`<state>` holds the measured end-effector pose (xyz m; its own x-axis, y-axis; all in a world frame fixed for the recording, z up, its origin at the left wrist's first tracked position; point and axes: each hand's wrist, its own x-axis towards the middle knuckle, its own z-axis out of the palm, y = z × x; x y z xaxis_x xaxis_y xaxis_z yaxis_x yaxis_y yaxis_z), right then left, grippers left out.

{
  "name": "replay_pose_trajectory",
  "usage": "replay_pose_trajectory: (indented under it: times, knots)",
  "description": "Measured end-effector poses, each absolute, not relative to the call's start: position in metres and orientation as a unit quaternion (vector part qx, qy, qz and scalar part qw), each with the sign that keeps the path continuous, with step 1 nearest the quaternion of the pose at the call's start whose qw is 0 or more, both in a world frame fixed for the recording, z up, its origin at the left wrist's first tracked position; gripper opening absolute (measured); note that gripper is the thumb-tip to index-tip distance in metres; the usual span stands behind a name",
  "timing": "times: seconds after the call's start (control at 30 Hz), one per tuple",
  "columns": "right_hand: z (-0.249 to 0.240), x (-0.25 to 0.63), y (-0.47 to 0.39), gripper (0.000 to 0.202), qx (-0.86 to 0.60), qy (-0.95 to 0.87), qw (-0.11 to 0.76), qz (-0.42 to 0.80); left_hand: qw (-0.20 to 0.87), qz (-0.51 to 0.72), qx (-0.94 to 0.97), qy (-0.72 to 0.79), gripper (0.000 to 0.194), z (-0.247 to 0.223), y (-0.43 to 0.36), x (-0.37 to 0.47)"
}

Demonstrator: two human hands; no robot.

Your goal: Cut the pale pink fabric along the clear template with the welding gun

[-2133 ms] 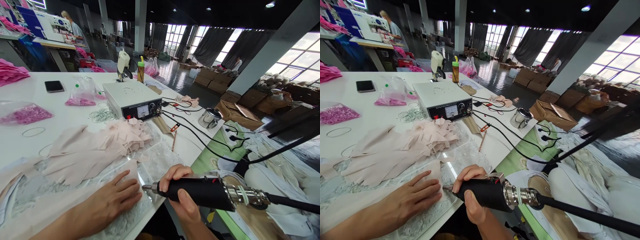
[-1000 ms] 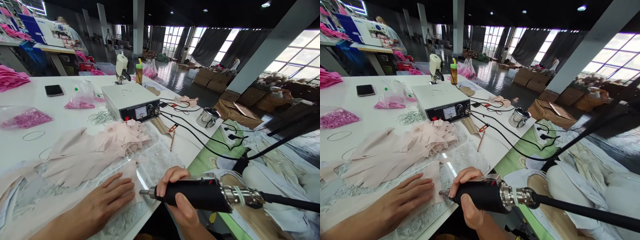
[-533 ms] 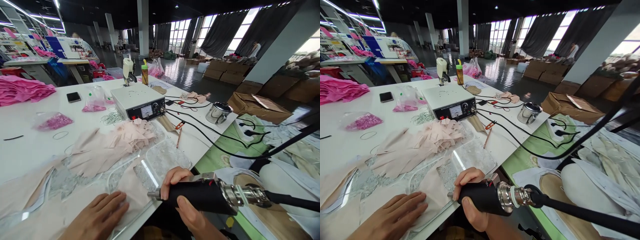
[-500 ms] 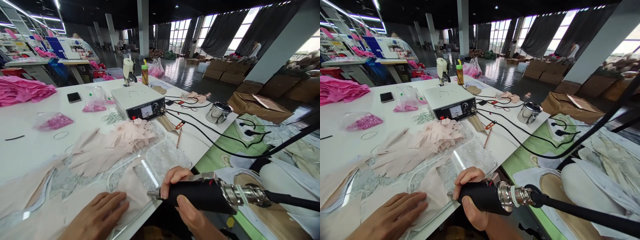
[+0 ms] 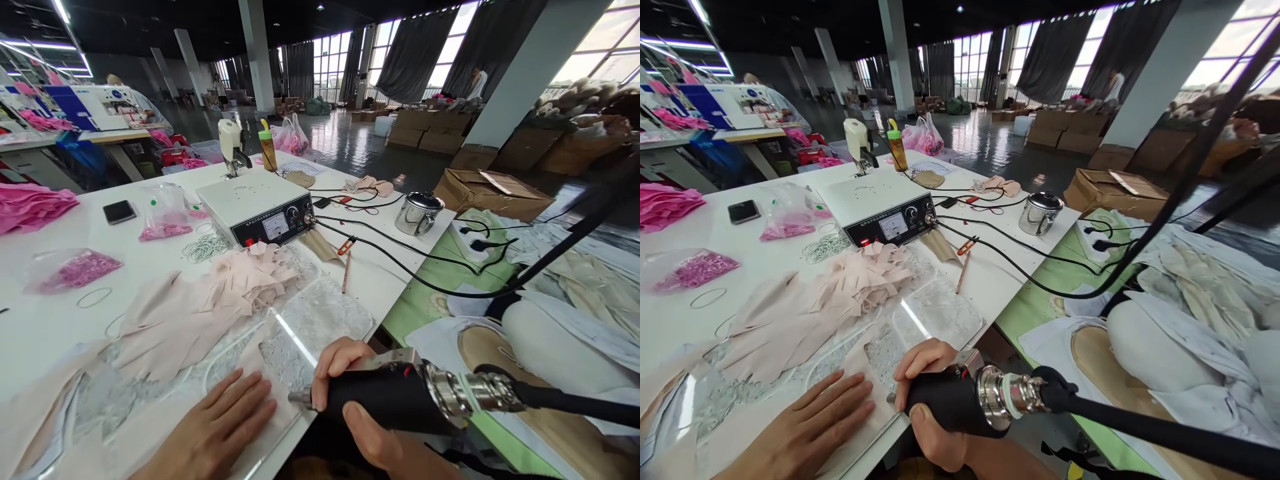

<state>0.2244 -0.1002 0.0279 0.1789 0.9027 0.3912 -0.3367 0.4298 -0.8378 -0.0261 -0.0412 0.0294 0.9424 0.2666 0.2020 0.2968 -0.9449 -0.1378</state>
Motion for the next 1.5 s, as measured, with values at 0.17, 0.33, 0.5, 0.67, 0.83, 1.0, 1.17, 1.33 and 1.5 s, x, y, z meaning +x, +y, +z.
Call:
replay_pose_trajectory:
  times: [0.17, 0.33, 0.5, 0.67, 0.83, 1.0, 1.17, 1.33, 1.5]
  knots:
    - [0.032, 0.227, -0.099, 0.028, -0.289, -0.480, 0.711, 0.425, 0.079, -0.091, -0.982, -0.148, 0.051, 0.034, -0.039, -0.025]
    - [0.037, 0.222, -0.095, 0.023, -0.277, -0.480, 0.735, 0.391, 0.101, -0.076, -0.987, -0.102, 0.046, 0.042, -0.030, -0.023]
    - [0.038, 0.220, -0.094, 0.024, -0.278, -0.481, 0.733, 0.393, 0.077, -0.088, -0.987, -0.106, 0.043, 0.039, -0.028, -0.021]
    - [0.043, 0.221, -0.100, 0.020, -0.269, -0.467, 0.731, 0.417, 0.051, -0.093, -0.986, -0.129, 0.051, 0.024, -0.034, -0.024]
    - [0.054, 0.222, -0.102, 0.018, -0.324, -0.444, 0.717, 0.429, 0.020, -0.082, -0.988, -0.133, 0.055, 0.031, -0.037, -0.022]
    - [0.051, 0.216, -0.090, 0.017, -0.312, -0.452, 0.722, 0.420, -0.012, -0.092, -0.985, -0.144, 0.041, 0.042, -0.037, -0.017]
    - [0.045, 0.210, -0.085, 0.019, -0.315, -0.464, 0.715, 0.418, -0.023, -0.120, -0.980, -0.154, 0.039, 0.037, -0.040, -0.016]
    - [0.047, 0.211, -0.084, 0.018, -0.319, -0.462, 0.710, 0.425, -0.032, -0.146, -0.976, -0.158, 0.037, 0.032, -0.041, -0.016]
    - [0.053, 0.217, -0.097, 0.019, -0.325, -0.455, 0.687, 0.464, -0.029, -0.136, -0.979, -0.149, 0.039, 0.034, -0.039, -0.017]
